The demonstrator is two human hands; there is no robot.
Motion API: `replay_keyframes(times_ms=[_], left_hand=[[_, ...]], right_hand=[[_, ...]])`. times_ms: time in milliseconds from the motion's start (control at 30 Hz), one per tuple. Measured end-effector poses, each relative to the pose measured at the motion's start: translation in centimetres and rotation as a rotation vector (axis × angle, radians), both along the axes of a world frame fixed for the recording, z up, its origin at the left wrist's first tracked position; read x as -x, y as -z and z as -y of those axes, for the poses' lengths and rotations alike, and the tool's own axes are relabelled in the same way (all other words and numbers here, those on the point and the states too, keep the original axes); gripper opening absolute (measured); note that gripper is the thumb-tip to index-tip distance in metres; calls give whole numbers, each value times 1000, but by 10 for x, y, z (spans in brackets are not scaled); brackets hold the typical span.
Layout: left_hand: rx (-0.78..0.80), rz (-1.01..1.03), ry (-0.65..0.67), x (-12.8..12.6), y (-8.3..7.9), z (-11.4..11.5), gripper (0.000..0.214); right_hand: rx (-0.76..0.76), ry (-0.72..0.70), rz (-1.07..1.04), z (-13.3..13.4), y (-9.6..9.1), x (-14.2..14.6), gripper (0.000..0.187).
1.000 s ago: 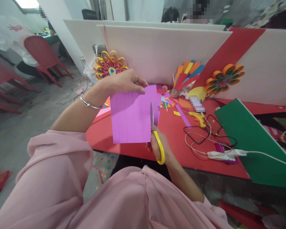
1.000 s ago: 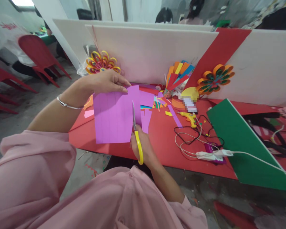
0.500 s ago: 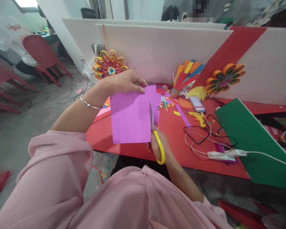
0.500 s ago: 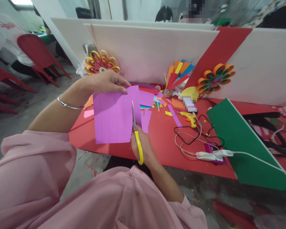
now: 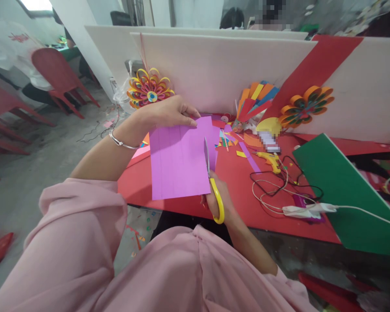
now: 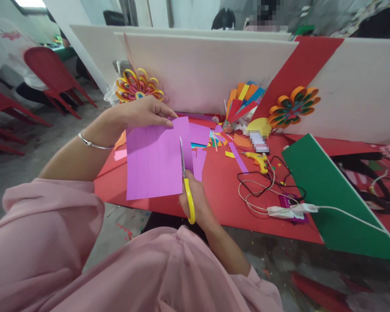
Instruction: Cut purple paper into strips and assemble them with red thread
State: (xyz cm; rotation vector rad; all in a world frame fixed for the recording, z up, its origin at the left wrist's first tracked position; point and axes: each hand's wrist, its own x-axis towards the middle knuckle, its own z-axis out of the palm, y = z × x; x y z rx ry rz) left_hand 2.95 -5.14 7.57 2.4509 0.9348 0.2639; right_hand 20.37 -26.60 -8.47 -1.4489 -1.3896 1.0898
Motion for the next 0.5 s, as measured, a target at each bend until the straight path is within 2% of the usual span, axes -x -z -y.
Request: replay_keyframes(times_ms=[267, 367, 500], left_hand=[[-2, -6, -15, 1, 0, 0, 50], [-7, -8, -25, 1, 1, 0, 50], [-16, -5, -8, 1, 3, -2, 49]], right_hand=[[-57, 17, 115, -2, 4, -1, 17], [-61, 22, 110, -3, 8, -2, 24], [-56, 24, 77, -3, 15, -3, 23]])
